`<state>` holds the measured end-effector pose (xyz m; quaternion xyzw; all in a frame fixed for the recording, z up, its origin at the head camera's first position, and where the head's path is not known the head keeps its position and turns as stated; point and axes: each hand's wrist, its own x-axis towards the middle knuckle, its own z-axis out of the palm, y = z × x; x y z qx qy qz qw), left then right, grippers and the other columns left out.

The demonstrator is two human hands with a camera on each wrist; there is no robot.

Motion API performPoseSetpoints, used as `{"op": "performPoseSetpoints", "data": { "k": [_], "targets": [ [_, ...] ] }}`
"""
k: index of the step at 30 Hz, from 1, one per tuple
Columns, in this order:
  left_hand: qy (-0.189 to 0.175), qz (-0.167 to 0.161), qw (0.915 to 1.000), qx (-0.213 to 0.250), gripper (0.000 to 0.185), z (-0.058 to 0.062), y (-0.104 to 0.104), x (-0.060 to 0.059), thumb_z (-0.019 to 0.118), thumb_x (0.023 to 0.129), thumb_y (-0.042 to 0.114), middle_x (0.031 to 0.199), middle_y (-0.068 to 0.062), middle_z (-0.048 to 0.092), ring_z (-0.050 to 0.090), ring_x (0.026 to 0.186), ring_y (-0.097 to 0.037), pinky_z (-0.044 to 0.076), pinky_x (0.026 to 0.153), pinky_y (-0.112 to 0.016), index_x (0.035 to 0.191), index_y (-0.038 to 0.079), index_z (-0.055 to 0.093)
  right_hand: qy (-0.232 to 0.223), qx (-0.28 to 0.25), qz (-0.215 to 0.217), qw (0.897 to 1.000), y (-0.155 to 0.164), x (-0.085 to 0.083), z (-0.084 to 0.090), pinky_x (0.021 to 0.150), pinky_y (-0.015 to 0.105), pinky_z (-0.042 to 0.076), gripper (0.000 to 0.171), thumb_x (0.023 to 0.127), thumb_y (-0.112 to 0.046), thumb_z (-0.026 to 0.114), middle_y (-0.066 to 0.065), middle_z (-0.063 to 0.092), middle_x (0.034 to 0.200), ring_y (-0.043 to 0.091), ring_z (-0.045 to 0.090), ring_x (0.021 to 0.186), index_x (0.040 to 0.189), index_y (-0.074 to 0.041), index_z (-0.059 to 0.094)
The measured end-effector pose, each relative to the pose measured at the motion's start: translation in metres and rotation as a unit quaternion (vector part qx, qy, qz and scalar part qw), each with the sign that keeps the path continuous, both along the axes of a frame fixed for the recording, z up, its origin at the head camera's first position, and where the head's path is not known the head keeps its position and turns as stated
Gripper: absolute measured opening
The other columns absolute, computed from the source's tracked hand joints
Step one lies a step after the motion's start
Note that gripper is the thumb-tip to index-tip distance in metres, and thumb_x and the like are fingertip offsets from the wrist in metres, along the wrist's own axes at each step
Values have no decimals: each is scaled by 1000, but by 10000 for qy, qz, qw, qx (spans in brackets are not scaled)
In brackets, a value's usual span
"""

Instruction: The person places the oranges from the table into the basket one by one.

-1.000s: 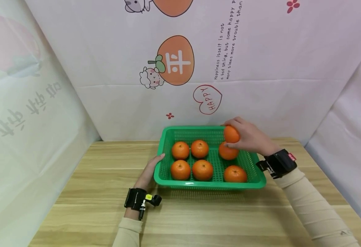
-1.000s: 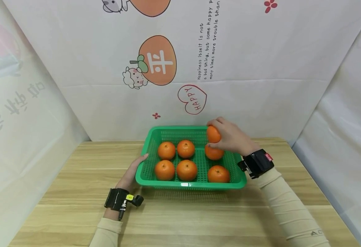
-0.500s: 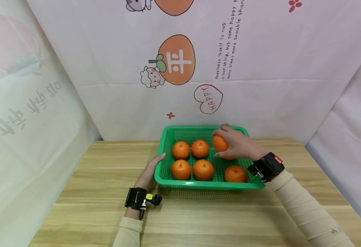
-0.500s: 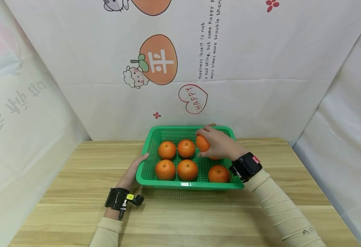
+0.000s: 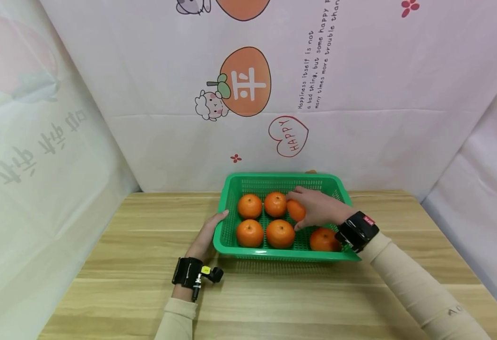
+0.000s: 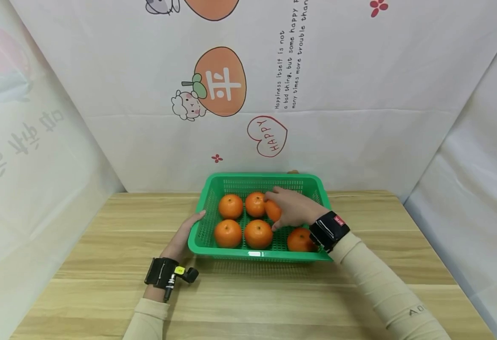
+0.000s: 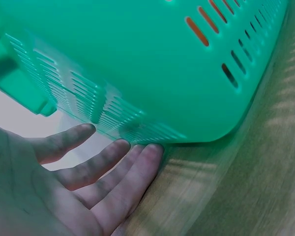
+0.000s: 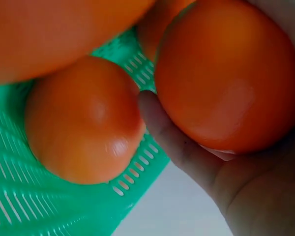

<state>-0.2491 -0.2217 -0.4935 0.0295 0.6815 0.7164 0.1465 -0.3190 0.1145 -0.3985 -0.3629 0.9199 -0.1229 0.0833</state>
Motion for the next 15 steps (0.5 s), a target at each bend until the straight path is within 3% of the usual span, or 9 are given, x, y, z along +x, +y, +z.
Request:
{"op": "performPoseSetpoints", "data": {
  "k": [5, 10, 15],
  "targets": [
    [-41, -44, 10000, 30, 76, -1, 1, 0, 46, 103, 65, 169, -4, 40, 41, 155, -27, 33, 128, -54, 166, 26, 30, -132, 324, 53, 9994, 0, 0, -6, 106, 59, 53, 87, 78, -39, 93, 20, 53, 152, 39, 60, 129, 150, -12, 54],
    [-26, -26, 10000, 30, 76, -1, 0, -1, 46, 103, 65, 167, -5, 44, 45, 152, -27, 38, 125, -53, 166, 24, 31, -157, 534, 157, 9983, -4, -1, -5, 104, 54, 55, 90, 76, -38, 94, 19, 56, 148, 34, 61, 126, 151, -10, 53],
    [-1, -12, 10000, 39, 77, -1, -1, -1, 47, 103, 65, 167, -5, 44, 46, 151, -27, 40, 124, -51, 166, 24, 31, -328, 834, 244, 9957, -13, -3, -4, 108, 55, 53, 92, 75, -35, 95, 21, 54, 153, 37, 59, 133, 152, -9, 52]
  ]
}}
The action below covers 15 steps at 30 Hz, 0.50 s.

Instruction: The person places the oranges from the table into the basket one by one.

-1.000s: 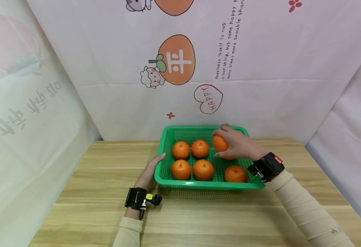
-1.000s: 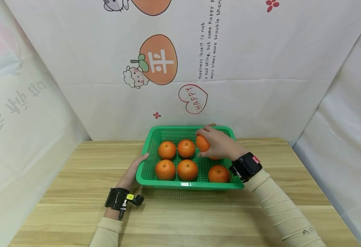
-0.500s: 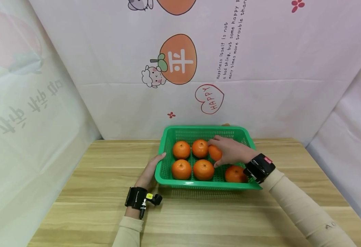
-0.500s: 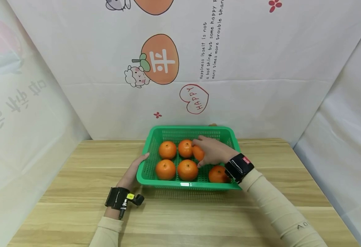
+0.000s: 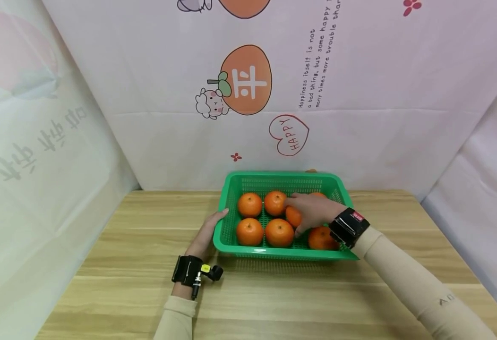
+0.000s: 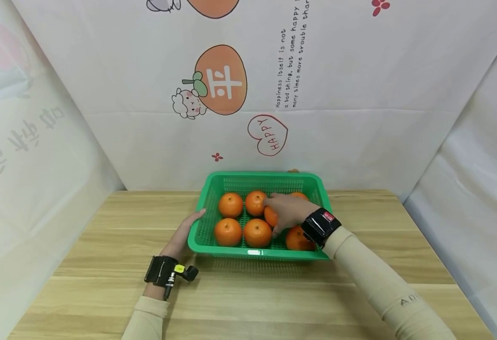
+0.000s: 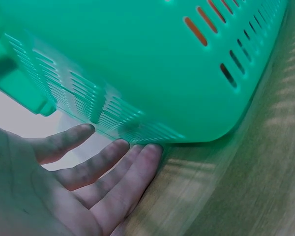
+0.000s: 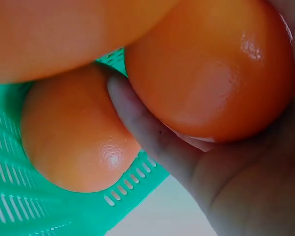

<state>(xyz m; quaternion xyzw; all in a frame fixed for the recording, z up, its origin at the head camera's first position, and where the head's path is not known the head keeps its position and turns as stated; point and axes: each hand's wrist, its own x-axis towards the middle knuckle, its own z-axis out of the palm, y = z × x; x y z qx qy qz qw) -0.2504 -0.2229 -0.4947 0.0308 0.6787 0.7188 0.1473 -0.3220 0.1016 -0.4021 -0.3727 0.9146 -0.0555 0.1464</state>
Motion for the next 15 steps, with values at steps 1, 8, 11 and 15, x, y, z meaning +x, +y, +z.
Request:
{"op": "performPoseSetpoints", "data": {
  "k": [1, 8, 11, 15],
  "targets": [
    [-7, -8, 10000, 12, 77, 0, 0, 0, 46, 103, 64, 166, -5, 44, 47, 151, -26, 41, 123, -51, 166, 24, 31, -31, 58, -2, 10000, -2, 0, 0, 109, 55, 53, 91, 76, -35, 95, 22, 53, 154, 38, 58, 135, 152, -10, 52],
    [-3, -48, 10000, 19, 75, 0, 1, 2, 44, 105, 63, 163, -6, 48, 52, 145, -24, 46, 119, -46, 166, 22, 30, -63, 387, 27, 9992, -10, -4, -3, 103, 48, 56, 83, 78, -30, 94, 17, 57, 148, 30, 62, 126, 149, -12, 54],
    [3, -32, 10000, 9, 76, 0, 1, 2, 45, 103, 65, 163, -5, 48, 51, 146, -23, 44, 121, -48, 166, 24, 31, -142, 514, -60, 9986, -11, -4, -3, 104, 48, 56, 83, 80, -28, 92, 20, 53, 152, 31, 61, 127, 151, -11, 52],
    [13, -15, 10000, 22, 76, 0, 0, 2, 46, 103, 66, 163, -4, 48, 50, 147, -24, 43, 122, -49, 166, 24, 32, -428, 653, -301, 9965, -12, -4, -2, 101, 50, 56, 85, 83, -24, 89, 26, 41, 161, 34, 60, 128, 155, -13, 46]
  ]
}}
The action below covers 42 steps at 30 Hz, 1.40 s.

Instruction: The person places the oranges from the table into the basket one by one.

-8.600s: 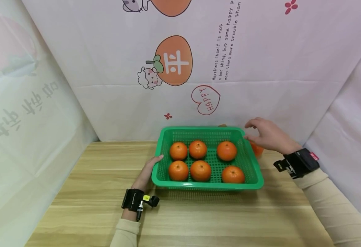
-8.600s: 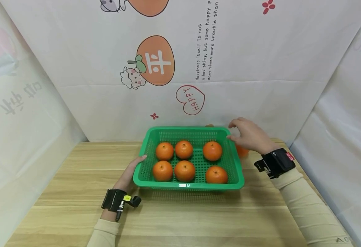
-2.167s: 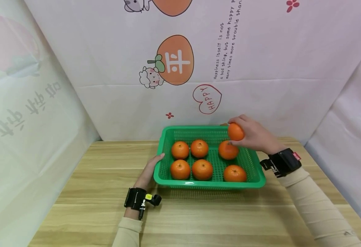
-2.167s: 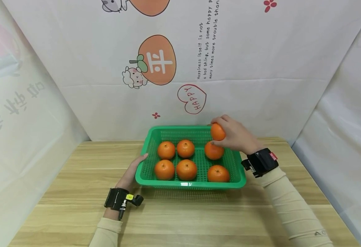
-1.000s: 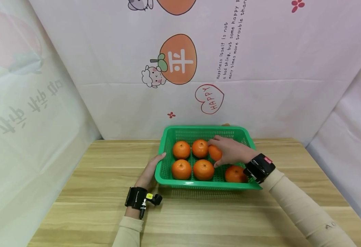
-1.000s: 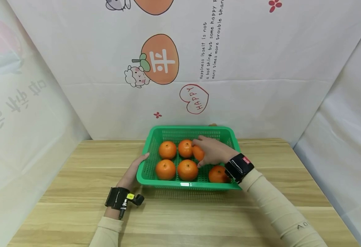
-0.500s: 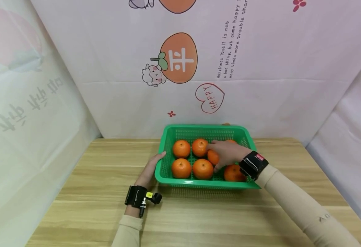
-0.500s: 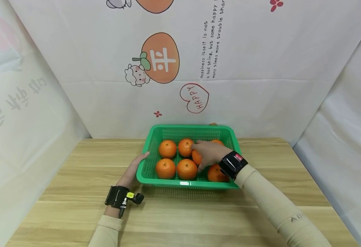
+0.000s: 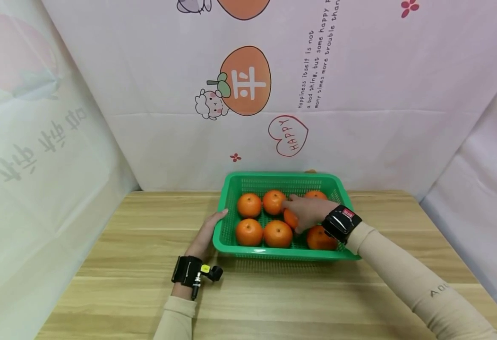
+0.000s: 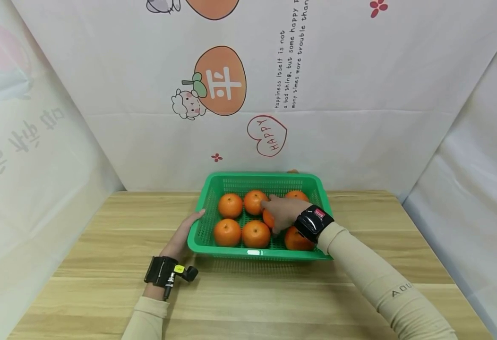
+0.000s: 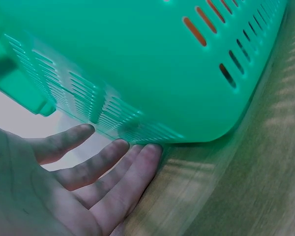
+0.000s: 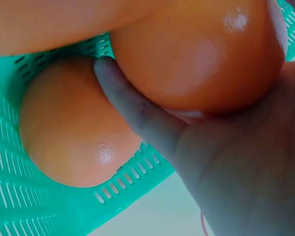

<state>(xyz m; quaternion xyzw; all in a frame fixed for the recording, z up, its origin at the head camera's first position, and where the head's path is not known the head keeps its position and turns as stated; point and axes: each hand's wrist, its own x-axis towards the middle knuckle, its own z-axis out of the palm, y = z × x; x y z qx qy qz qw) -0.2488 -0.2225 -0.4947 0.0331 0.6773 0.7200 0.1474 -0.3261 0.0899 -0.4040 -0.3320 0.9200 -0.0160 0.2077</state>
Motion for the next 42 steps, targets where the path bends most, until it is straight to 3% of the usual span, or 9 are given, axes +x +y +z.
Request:
{"op": "performPoseSetpoints", "data": {
  "k": [3, 8, 12, 22, 30, 42],
  "targets": [
    [6, -35, 10000, 22, 75, 0, 0, 0, 45, 103, 65, 163, -4, 48, 49, 148, -24, 43, 122, -48, 166, 24, 32, -176, 36, -115, 9998, 1, 0, 0, 95, 47, 57, 84, 83, -23, 88, 26, 38, 162, 33, 63, 121, 155, -16, 46],
    [18, -43, 10000, -2, 76, 0, 0, 0, 46, 103, 65, 165, -5, 45, 47, 151, -27, 40, 124, -50, 166, 24, 31, -258, -90, -55, 9996, 2, -1, -3, 93, 46, 56, 80, 79, -25, 93, 14, 52, 146, 24, 61, 108, 149, -18, 53],
    [10, 21, 10000, -7, 77, 0, 1, 0, 47, 102, 65, 166, -6, 44, 46, 152, -28, 38, 125, -52, 166, 24, 32, -221, -152, -2, 9996, 3, -2, -4, 104, 54, 53, 79, 76, -26, 95, 9, 56, 147, 24, 58, 116, 145, -19, 58],
    [-21, 61, 10000, -21, 76, 2, 2, 0, 46, 103, 65, 166, -4, 44, 45, 153, -26, 35, 126, -54, 165, 26, 32, -149, -36, 40, 9999, 7, 0, -6, 111, 61, 49, 80, 79, -26, 92, 13, 55, 154, 31, 57, 131, 149, -22, 55],
    [58, 37, 9999, -109, 76, 0, 1, -1, 43, 104, 65, 167, -8, 43, 46, 152, -30, 38, 125, -53, 166, 22, 31, -218, -281, -27, 9994, 10, -1, -4, 104, 56, 52, 76, 74, -28, 96, 2, 62, 137, 22, 59, 115, 141, -22, 61],
    [38, 81, 9999, -78, 77, 1, 1, -1, 45, 104, 64, 165, -9, 46, 49, 149, -30, 43, 122, -50, 166, 20, 32, -143, -223, 9, 9996, 12, -3, -7, 111, 58, 49, 85, 74, -29, 96, 12, 57, 149, 27, 59, 125, 148, -16, 56]
  ]
}}
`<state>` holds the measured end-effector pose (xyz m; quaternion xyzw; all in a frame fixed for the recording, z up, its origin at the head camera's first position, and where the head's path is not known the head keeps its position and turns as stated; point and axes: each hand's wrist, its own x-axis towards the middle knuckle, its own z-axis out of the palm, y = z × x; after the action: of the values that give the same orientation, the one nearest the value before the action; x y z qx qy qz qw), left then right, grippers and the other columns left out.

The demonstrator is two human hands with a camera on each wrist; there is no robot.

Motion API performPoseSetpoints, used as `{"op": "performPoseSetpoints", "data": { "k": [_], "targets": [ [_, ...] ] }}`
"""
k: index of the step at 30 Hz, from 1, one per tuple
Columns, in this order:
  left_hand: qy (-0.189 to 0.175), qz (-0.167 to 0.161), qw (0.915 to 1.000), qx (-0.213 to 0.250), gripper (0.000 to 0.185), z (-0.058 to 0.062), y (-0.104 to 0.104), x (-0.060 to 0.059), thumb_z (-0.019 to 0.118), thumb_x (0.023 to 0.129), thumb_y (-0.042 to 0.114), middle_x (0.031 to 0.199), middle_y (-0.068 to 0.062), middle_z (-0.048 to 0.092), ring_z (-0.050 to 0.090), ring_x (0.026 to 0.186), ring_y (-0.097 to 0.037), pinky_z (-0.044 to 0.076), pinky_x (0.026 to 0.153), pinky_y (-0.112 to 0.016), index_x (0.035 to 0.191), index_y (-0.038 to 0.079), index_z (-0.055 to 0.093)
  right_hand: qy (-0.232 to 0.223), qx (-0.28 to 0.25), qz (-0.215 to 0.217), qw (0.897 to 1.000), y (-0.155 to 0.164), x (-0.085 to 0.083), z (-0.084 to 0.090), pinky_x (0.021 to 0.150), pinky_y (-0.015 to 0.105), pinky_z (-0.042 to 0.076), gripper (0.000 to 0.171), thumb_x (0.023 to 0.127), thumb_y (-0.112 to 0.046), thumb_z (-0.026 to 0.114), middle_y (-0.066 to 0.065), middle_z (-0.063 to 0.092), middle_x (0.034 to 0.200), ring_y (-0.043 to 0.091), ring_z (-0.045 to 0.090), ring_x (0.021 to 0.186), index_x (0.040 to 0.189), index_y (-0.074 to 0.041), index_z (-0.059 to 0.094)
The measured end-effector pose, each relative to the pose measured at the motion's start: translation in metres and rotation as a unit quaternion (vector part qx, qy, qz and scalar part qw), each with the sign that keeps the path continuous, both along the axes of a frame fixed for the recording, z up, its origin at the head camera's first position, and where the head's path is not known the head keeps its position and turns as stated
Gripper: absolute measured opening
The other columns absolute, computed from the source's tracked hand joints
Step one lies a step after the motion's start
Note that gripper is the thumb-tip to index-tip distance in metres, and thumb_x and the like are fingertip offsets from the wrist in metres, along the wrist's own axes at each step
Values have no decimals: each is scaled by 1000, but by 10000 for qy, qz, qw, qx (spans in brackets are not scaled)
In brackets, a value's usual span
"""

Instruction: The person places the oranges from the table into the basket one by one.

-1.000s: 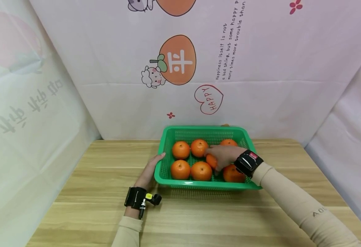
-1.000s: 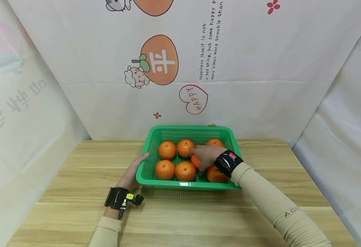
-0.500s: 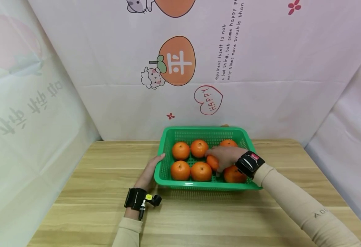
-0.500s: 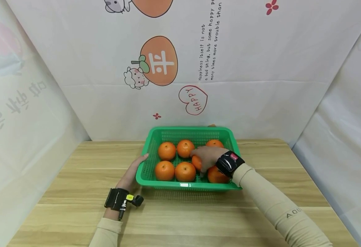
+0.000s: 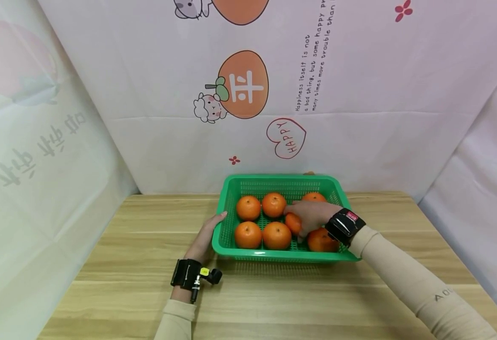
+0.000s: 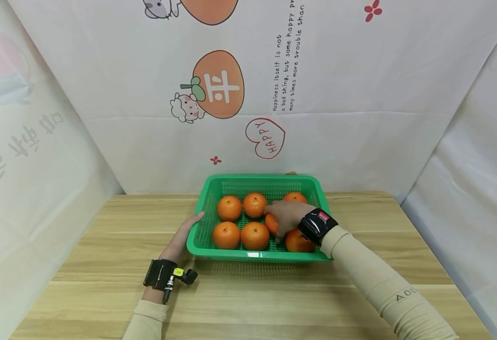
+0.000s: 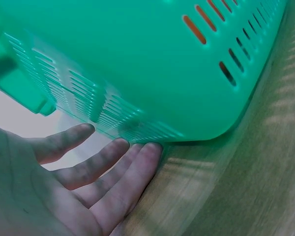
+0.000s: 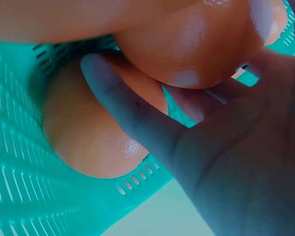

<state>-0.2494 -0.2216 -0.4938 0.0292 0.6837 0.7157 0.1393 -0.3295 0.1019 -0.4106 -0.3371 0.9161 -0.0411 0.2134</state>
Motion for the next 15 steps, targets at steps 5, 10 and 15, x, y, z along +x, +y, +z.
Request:
{"op": "performPoseSetpoints", "data": {
  "k": [5, 10, 15],
  "targets": [
    [1, 11, 10000, -86, 77, 0, -1, 0, 45, 103, 65, 163, -10, 48, 53, 145, -27, 47, 118, -47, 165, 20, 33, -8, -33, -4, 10000, 1, 0, 0, 114, 59, 46, 86, 76, -31, 94, 16, 55, 153, 30, 58, 129, 150, -14, 54],
    [-13, -16, 10000, -67, 78, -1, -2, 0, 45, 103, 66, 164, -9, 47, 50, 147, -28, 44, 121, -49, 166, 21, 32, -53, -106, -34, 9999, 2, 1, 0, 119, 62, 41, 87, 79, -33, 92, 23, 46, 161, 39, 50, 143, 153, -12, 52],
    [50, -10, 10000, -25, 78, -2, 0, 0, 45, 104, 64, 162, -10, 49, 51, 146, -29, 45, 120, -48, 165, 17, 33, 30, -247, 76, 9997, 6, 2, 1, 119, 62, 42, 86, 81, -35, 91, 26, 45, 161, 42, 47, 146, 153, -10, 52]
  ]
}}
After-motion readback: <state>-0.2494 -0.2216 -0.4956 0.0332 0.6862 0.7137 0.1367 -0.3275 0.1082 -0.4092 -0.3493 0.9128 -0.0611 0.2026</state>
